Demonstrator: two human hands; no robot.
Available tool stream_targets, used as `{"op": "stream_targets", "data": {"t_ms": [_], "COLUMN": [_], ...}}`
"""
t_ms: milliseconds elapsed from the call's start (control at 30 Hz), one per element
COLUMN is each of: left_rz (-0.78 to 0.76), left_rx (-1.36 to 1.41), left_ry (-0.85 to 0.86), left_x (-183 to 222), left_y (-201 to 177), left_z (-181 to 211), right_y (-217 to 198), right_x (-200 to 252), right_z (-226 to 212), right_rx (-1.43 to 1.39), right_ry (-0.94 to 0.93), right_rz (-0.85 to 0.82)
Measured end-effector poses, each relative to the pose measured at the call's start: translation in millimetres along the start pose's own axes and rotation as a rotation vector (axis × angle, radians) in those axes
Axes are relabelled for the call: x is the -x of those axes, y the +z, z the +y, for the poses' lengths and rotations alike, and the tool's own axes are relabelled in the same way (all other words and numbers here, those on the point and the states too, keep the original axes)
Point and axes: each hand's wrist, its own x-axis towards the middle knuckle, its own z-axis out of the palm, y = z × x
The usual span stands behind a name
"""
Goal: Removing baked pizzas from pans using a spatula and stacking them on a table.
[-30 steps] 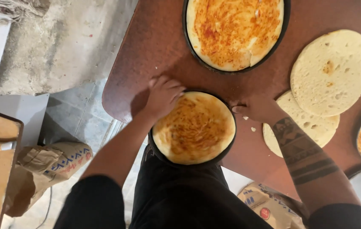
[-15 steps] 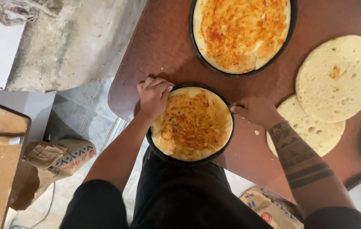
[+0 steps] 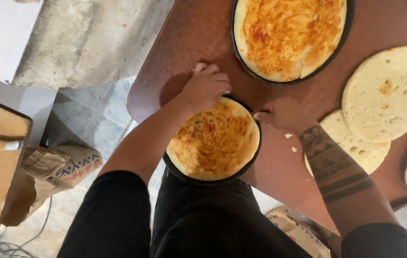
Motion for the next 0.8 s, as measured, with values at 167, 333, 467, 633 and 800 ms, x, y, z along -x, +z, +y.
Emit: {"op": "stream_targets", "data": {"t_ms": [167, 333, 467, 633, 800], "left_rz": [-0.008, 0.032, 0.08, 0.18, 0.118], "left_rx": [-0.025, -0.045, -0.338, -0.143, -0.275], "left_ry": [-0.199, -1.028, -0.936, -1.044, -0.94], "left_x": [21, 135, 204, 220, 213], "left_y": [-37, -106, -109, -98, -106], "left_z": [-2, 19, 55, 67, 67], "right_y": [-23, -6, 39, 77, 55], "right_x": [19, 49, 50, 56, 68], "right_z": [-18, -2, -1, 9, -4], "right_rx": [0.021, 0.047, -0.024, -0.172, -0.387], "right_ry": [-0.026, 0.014, 0.114, 0.056, 0.069], "right_rz": [-0.084, -0.143, -0.281, -0.265, -0.32]}}
